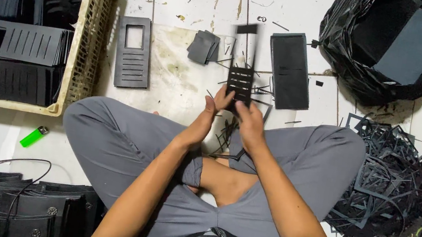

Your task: Removing internal cutouts from pre-cut leather pieces by hand to prepare them for assembly.

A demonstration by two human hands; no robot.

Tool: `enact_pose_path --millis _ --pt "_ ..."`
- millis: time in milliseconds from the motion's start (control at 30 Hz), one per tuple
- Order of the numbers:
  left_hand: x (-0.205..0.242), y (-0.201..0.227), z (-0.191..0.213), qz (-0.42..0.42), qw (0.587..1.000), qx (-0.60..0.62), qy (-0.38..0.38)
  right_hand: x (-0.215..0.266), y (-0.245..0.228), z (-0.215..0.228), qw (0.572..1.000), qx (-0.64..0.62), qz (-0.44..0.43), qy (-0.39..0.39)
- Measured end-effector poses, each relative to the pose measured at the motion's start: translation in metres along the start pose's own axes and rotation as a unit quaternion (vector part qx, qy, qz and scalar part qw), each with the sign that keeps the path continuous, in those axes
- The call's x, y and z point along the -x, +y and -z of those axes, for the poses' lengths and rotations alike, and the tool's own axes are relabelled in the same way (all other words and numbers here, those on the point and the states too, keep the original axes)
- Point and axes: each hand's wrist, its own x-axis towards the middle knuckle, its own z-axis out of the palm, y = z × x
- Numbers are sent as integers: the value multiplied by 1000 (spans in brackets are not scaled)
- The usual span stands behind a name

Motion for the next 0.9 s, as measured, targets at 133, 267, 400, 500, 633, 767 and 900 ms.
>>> enact_pose_path --millis 133,267,400,500,633,767,900 --pt "-12 -30 5 5 980 134 150 3 -30 -7 988 -141 -59 39" --pt "-21 -74 20 114 960 160 198 8 -44 -16 974 -196 -104 34" --pt "-24 -86 20 103 957 149 228 8 -30 -11 971 -207 -121 -6" --pt "-19 -68 25 77 959 101 253 12 -31 -14 987 -129 -90 -17" --pt "-18 -67 29 82 961 48 259 14 -65 -30 994 -88 -62 -6" --pt "-16 -47 26 91 960 12 266 4 -48 -17 1000 -27 -14 -5" --pt "-9 -28 35 76 960 -2 269 6 -60 -27 999 48 3 -9"
